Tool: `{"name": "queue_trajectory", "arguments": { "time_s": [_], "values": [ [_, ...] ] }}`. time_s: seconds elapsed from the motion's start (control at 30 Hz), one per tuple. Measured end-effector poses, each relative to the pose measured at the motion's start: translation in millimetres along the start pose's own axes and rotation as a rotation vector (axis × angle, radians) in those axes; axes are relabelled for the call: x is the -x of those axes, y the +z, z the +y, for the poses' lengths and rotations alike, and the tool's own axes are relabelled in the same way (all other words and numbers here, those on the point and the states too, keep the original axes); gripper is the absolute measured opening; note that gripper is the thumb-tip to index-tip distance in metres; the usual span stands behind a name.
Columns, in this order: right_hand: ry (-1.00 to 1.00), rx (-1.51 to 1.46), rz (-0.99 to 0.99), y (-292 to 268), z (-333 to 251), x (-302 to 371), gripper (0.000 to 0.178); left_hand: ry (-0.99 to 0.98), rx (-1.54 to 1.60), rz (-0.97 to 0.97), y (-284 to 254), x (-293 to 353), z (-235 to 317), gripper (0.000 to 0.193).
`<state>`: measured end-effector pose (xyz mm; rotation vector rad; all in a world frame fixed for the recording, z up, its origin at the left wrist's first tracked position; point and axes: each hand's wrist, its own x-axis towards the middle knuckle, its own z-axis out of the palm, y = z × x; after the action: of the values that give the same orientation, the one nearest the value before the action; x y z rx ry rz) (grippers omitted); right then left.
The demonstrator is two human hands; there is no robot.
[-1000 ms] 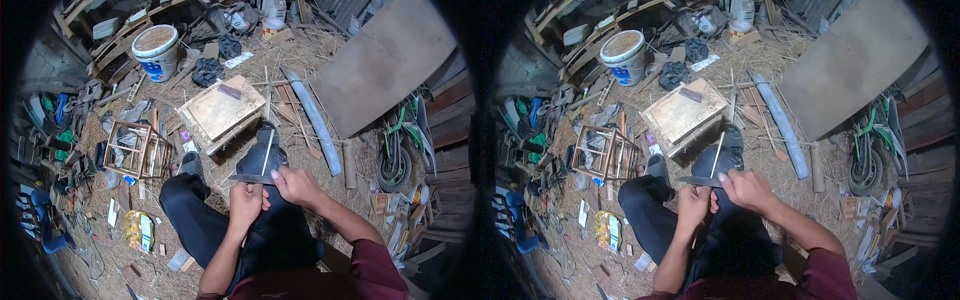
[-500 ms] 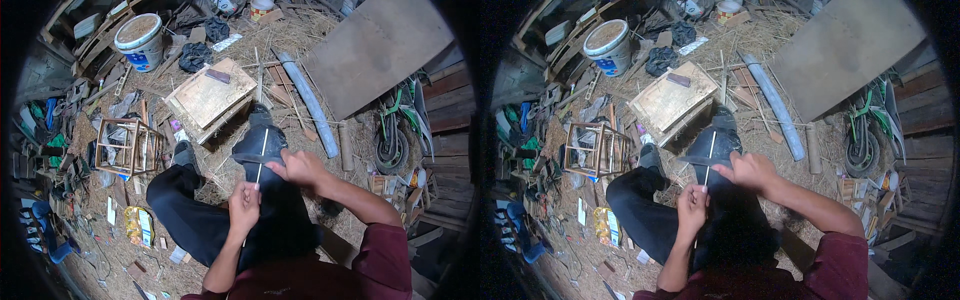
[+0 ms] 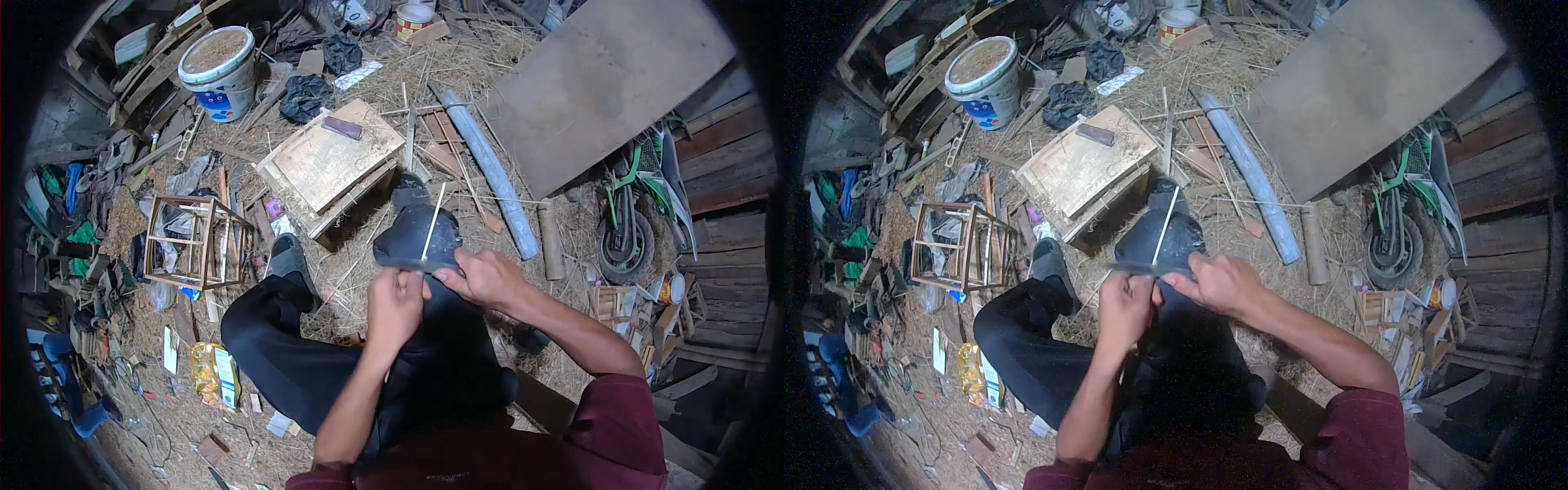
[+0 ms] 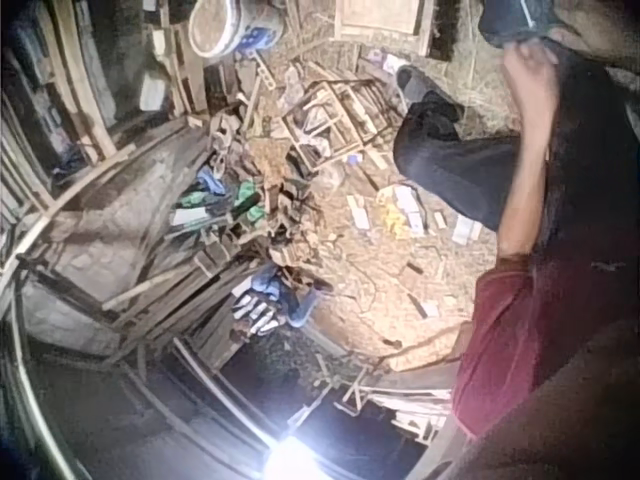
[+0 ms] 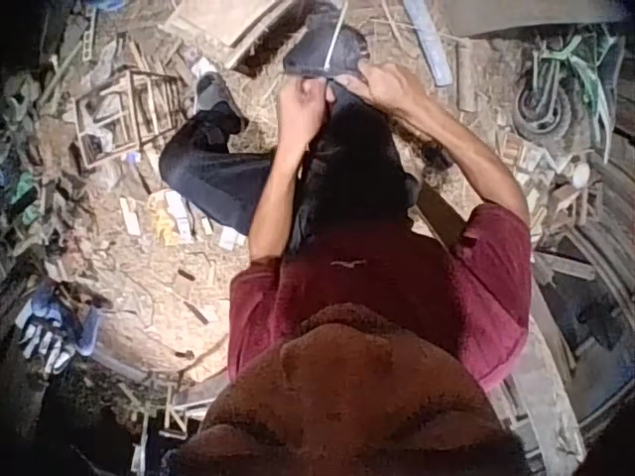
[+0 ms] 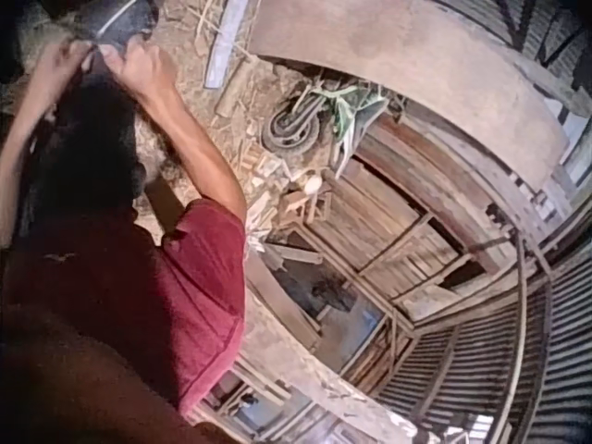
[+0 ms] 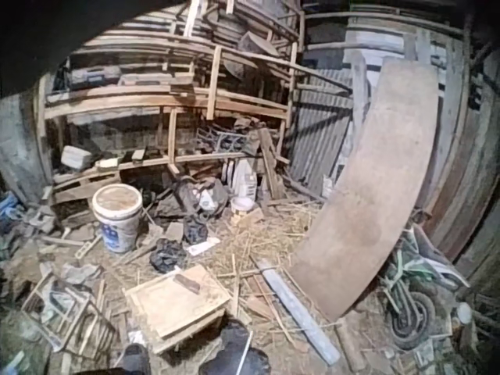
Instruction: The person shaves a thin wooden stick by scraping along its length using a knife.
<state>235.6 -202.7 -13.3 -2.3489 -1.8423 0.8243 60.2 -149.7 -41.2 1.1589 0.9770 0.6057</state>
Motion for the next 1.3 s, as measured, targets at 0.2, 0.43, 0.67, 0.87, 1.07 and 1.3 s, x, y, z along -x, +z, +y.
{"name": "queue_trajectory", "arguments": {
  "time_s": [0.2, 0.43, 0.67, 0.87, 1.07, 1.3],
  "values": [
    [0.019, 0.085, 0.005, -10.9, -0.3, -1.2, 0.072, 0.082, -0.094, -0.008, 7.1, -5.8, -15.0, 0.016],
    [0.089, 0.079, -0.001, -5.1, -4.4, 4.5, 0.075, 0.057, -0.071, 0.083, -0.5, 39.0, -27.2, 0.009],
    [0.135, -0.018, 0.177, -0.9, 15.8, 1.4, 0.062, -0.050, 0.011, 0.107, -40.8, 125.7, -66.1, 0.009],
    [0.058, -0.019, 0.134, 9.1, 8.1, 12.1, 0.067, 0.168, -0.190, 0.064, -7.5, 40.1, -20.8, 0.009],
    [0.109, 0.043, 0.068, -3.5, 18.2, 13.0, 0.071, 0.266, -0.336, -0.044, 19.5, 6.4, -9.3, 0.013],
    [0.263, -0.042, 0.038, -12.0, 38.2, 11.8, 0.071, 0.120, -0.379, -0.061, -3.2, 78.4, -26.2, 0.011]
  ]
}}
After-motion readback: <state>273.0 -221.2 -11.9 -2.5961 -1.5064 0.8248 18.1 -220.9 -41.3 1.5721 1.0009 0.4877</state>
